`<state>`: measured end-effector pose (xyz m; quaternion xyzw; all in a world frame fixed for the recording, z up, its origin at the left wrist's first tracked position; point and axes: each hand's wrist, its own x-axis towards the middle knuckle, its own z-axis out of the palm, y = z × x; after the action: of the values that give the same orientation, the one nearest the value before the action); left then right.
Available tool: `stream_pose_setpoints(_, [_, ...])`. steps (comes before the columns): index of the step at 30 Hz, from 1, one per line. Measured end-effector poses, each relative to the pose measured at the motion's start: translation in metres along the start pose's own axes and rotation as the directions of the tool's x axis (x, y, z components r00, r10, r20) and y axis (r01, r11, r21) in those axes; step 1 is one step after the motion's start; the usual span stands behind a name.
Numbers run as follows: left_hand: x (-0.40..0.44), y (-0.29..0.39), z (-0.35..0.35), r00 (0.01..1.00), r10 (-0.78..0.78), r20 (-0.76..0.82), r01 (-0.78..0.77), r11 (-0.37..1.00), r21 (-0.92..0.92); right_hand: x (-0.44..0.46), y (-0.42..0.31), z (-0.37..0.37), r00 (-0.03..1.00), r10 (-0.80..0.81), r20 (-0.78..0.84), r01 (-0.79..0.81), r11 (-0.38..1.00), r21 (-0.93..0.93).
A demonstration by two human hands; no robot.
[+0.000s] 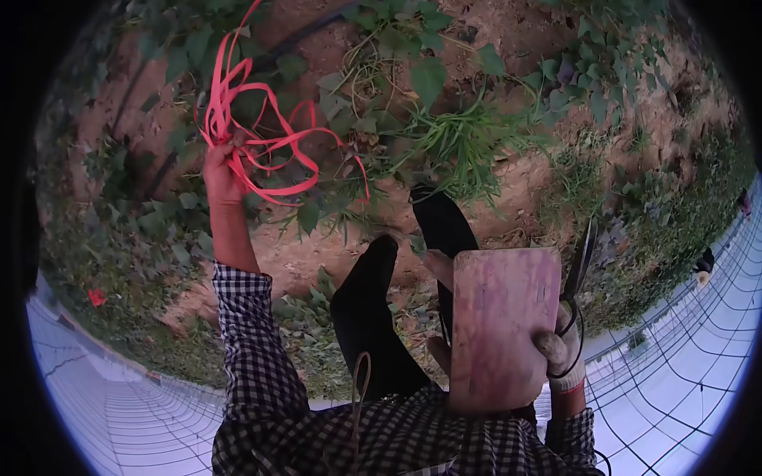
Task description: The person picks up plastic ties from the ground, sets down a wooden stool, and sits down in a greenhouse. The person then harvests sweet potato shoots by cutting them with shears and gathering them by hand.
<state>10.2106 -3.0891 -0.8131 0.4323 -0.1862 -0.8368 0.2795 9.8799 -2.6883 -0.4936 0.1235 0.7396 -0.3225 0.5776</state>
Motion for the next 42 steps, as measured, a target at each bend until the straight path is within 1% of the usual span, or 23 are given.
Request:
stream_pose_setpoints(2, [-0.060,0.017,-0.002,0.998,-0.004,-0.058,-0.001,0.995,-0.100,0.002,-0.021,0.029,0.993,-0.109,0.046,0.110,0.993,-0.033])
stream_pose_setpoints(4, [-0.110,0.029,-0.011,0.997,0.031,-0.073,-0.044,0.982,-0.183,0.002,-0.002,0.005,0.998,-0.007,0.066,0.019,0.984,-0.177])
stream_pose_setpoints(5, [-0.134,0.039,0.001,0.995,0.022,-0.096,-0.036,0.988,-0.150,0.001,-0.002,0.010,0.997,-0.047,0.059,0.056,0.985,-0.161])
stream_pose_setpoints(7, [-0.179,0.053,0.003,0.998,0.059,-0.019,-0.062,0.957,-0.285,0.003,-0.005,0.019,0.988,-0.124,0.088,0.135,0.983,-0.128])
stream_pose_setpoints(8, [-0.201,0.061,0.007,0.996,0.070,-0.064,-0.086,0.945,-0.314,0.004,-0.007,0.022,0.978,-0.164,0.127,0.179,0.978,-0.110])
stream_pose_setpoints(10, [-0.243,0.076,0.011,0.990,0.124,-0.074,-0.141,0.931,-0.337,0.016,0.036,-0.028,0.978,-0.139,0.155,0.144,0.989,-0.026])
stream_pose_setpoints(12, [-0.286,0.088,0.014,0.978,0.161,-0.130,-0.197,0.920,-0.340,0.015,0.011,-0.006,0.954,-0.221,0.202,0.261,0.945,-0.195])
stream_pose_setpoints(13, [-0.308,0.091,0.010,0.972,0.181,-0.148,-0.223,0.906,-0.360,0.018,0.017,-0.017,0.959,-0.196,0.206,0.244,0.939,-0.241])
stream_pose_setpoints(15, [-0.354,0.104,0.009,0.959,0.228,-0.170,-0.277,0.886,-0.372,0.011,-0.008,0.010,0.936,-0.265,0.231,0.325,0.902,-0.282])
stream_pose_setpoints(18, [-0.429,0.120,0.012,0.904,0.313,-0.292,-0.411,0.827,-0.384,-0.001,-0.030,0.033,0.933,-0.217,0.287,0.292,0.922,-0.253])
stream_pose_setpoints(22, [-0.535,0.128,0.004,0.784,0.411,-0.465,-0.585,0.739,-0.334,-0.010,-0.034,0.049,0.920,-0.165,0.356,0.260,0.935,-0.240])
stream_pose_setpoints(24, [-0.589,0.128,0.003,0.701,0.463,-0.542,-0.669,0.690,-0.275,-0.049,-0.055,0.095,0.879,-0.252,0.404,0.392,0.865,-0.313])
stream_pose_setpoints(25, [-0.613,0.129,0.001,0.659,0.487,-0.573,-0.706,0.664,-0.248,-0.026,-0.047,0.084,0.793,-0.299,0.531,0.515,0.794,-0.321])
stream_pose_setpoints(28, [-0.675,0.111,-0.025,0.535,0.502,-0.679,-0.793,0.576,-0.199,-0.065,-0.048,0.130,0.734,-0.313,0.603,0.618,0.677,-0.400])
stream_pose_setpoints(29, [-0.696,0.103,-0.034,0.491,0.503,-0.712,-0.821,0.540,-0.185,-0.041,-0.035,0.118,0.766,-0.324,0.556,0.601,0.669,-0.438])
stream_pose_setpoints(32, [-0.750,0.077,-0.059,0.411,0.543,-0.733,-0.875,0.461,-0.149,-0.073,-0.035,0.178,0.655,-0.292,0.697,0.663,0.664,-0.344])
stream_pose_setpoints(34, [-0.791,0.055,-0.082,0.332,0.450,-0.829,-0.915,0.367,-0.167,-0.087,-0.029,0.215,0.656,-0.227,0.720,0.680,0.591,-0.433])
stream_pose_setpoints(35, [-0.811,0.052,-0.085,0.278,0.431,-0.859,-0.927,0.353,-0.123,-0.110,-0.030,0.243,0.639,-0.244,0.729,0.732,0.485,-0.479])
stream_pose_setpoints(37, [-0.847,0.046,-0.090,0.164,0.365,-0.916,-0.939,0.341,-0.032,-0.144,-0.016,0.293,0.564,-0.287,0.775,0.768,0.528,-0.363])
stream_pose_setpoints(38, [-0.867,0.036,-0.099,0.121,0.319,-0.940,-0.932,0.364,0.004,-0.152,-0.011,0.314,0.488,-0.258,0.834,0.806,0.501,-0.316])
stream_pose_setpoints(39, [-0.886,0.023,-0.107,0.082,0.265,-0.961,-0.918,0.395,0.030,-0.159,-0.005,0.337,0.470,-0.228,0.853,0.801,0.517,-0.303])
stream_pose_setpoints(40, [-0.904,0.020,-0.106,0.107,0.299,-0.948,-0.936,0.353,0.006,-0.170,0.003,0.355,0.461,-0.197,0.865,0.790,0.536,-0.298])
stream_pose_setpoints(42, [-0.938,-0.015,-0.125,0.031,0.261,-0.965,-0.938,0.340,0.062,-0.187,0.021,0.387,0.402,-0.169,0.900,0.793,0.557,-0.249])
